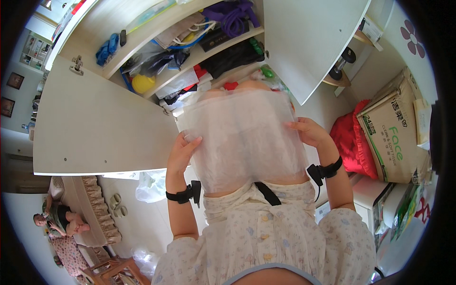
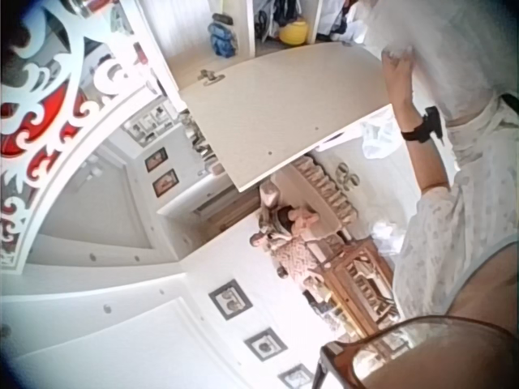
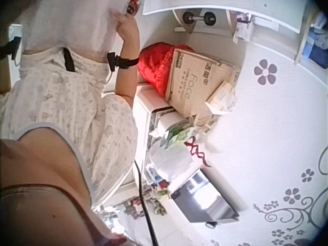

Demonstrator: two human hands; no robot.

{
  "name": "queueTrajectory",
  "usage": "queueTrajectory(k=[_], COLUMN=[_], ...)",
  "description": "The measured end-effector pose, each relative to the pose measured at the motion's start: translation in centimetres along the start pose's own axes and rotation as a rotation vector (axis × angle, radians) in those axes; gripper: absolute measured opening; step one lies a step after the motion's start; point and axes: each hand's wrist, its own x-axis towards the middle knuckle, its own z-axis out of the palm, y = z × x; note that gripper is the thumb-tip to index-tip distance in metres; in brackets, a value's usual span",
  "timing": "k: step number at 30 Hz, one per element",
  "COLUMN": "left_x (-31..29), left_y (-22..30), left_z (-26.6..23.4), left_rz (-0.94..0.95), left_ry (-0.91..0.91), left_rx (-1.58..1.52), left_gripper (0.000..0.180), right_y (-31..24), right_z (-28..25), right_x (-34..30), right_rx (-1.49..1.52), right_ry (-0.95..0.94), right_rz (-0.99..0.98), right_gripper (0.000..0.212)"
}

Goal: The person sorts through items in an open cabinet, handling plastic bags and small objects by hand before picking up and inspecting a larger clear plastic bag.

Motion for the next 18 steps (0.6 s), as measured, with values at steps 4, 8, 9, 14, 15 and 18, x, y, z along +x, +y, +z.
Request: queueTrajectory(k=[4, 8, 9, 14, 15, 18], left_x=[-0.1, -0.8, -0.9, -1.5, -1.4, -0.9], left_y=[0.1, 1.1, 1.2, 1.7, 1.5, 0.3], left_z=[0.0, 1.1, 1.3, 2.0, 2.0, 1.8], left_rz=[0.022, 0.071, 0.092, 0.232, 0.281, 0.427], left_ry=[0.015, 0.015, 0.021, 0.104, 0.116, 0.186], left_rx=[0.004, 0.055, 0.042, 0.103, 0.1, 0.162], left_gripper=[0.046, 0.044, 0.044, 0.046, 0.048, 0.05], right_y=[-0.4, -1.4, -1.4, -1.5, -1.5, -1.3], right_z=[0.4, 1.6, 1.6, 2.1, 2.1, 2.1], right_x=[-0.1, -1.3, -1.5, -2.1, -2.1, -2.1], right_rx=[0.175, 0.184, 0.19, 0.174, 0.157, 0.131], right_ry=[0.013, -0.02, -0.04, -0.042, -0.044, -0.04], right_rz=[-0.014, -0.143, -0.169, -0.242, -0.256, -0.27], right_gripper=[0.046, 0.045, 0.045, 0.044, 0.044, 0.043])
